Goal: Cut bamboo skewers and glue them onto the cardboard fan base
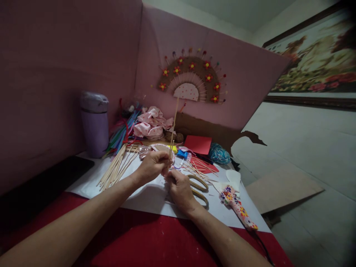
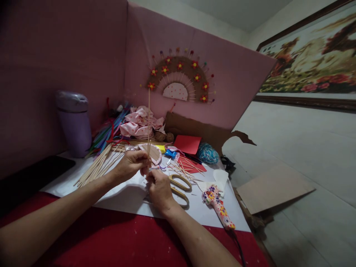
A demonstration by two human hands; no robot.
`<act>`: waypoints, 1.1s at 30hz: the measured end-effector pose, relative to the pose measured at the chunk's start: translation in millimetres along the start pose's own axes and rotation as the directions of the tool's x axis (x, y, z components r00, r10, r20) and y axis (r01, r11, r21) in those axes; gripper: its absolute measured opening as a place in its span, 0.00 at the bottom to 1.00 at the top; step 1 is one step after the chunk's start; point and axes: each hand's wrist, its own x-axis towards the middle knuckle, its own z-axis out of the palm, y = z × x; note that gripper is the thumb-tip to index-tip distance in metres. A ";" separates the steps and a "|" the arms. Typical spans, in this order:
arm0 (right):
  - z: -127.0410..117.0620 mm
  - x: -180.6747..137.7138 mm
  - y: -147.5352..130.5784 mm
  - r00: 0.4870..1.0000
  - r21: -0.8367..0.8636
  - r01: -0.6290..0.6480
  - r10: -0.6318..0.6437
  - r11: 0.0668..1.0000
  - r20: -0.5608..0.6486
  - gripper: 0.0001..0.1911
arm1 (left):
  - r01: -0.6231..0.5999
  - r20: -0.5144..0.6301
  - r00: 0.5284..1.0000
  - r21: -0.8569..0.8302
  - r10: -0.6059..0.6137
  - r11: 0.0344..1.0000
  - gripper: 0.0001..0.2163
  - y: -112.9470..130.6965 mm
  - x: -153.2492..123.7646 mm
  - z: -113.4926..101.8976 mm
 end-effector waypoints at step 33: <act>0.2 5.0 3.9 0.999 -0.142 0.022 -0.018 0.990 0.028 0.13 | -0.148 -0.224 0.969 -0.166 0.109 0.975 0.10 22.2 4.9 14.7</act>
